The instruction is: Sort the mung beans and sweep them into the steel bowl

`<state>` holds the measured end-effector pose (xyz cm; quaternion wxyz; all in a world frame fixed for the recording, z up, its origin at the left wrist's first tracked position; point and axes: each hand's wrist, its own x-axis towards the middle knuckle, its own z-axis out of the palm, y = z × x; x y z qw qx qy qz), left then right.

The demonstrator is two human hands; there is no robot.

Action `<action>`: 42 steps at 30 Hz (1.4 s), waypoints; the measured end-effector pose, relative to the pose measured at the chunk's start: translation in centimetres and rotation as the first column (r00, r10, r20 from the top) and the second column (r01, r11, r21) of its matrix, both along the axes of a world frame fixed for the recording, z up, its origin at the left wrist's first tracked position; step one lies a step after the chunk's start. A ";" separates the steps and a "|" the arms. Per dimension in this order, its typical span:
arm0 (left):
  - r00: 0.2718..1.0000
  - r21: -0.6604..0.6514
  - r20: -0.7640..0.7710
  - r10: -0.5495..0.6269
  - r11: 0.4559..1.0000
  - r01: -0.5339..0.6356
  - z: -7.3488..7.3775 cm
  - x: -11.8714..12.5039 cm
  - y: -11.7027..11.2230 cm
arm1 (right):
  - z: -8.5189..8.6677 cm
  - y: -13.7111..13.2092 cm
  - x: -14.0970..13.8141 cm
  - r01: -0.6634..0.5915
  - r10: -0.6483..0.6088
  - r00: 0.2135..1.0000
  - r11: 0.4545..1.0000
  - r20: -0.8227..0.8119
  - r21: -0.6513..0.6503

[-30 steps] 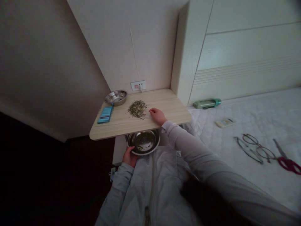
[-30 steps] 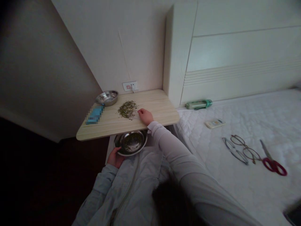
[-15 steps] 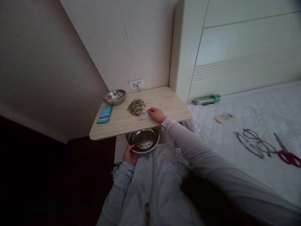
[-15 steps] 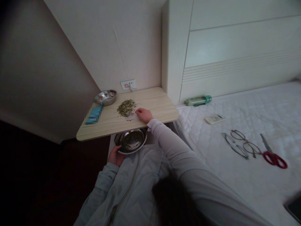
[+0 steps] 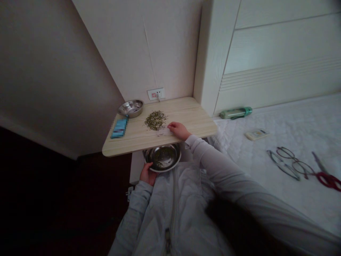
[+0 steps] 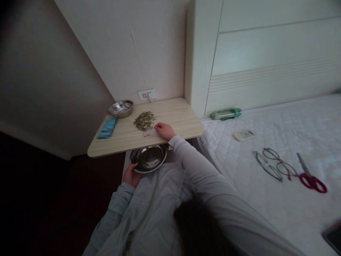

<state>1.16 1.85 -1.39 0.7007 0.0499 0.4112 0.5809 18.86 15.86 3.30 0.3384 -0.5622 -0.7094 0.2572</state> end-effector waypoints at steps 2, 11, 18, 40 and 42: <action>1.000 0.003 -0.002 0.006 1.000 -0.006 -0.1 0.0 0.0 | -0.1 -0.1 0.0 -0.022 0.021 0.999 1.000 -0.030 -0.013; 1.000 0.010 -0.003 0.027 1.000 -0.026 0.1 0.1 -0.1 | 0.0 -0.3 0.0 0.036 -0.032 0.990 0.999 -0.141 0.032; 0.998 -0.026 -0.040 0.049 0.998 -0.050 -0.1 0.0 -0.2 | -0.1 -0.2 0.4 0.033 -0.025 0.974 0.999 -0.227 0.031; 0.993 -0.305 -0.071 0.095 0.946 -0.112 -1.0 0.0 1.6 | 2.9 -5.5 2.7 -0.267 0.255 0.963 0.943 0.086 0.199; 0.992 -0.324 -0.065 0.110 0.938 -0.125 -1.1 0.1 1.7 | 3.0 -5.5 2.8 -0.321 0.300 0.946 0.921 0.126 0.222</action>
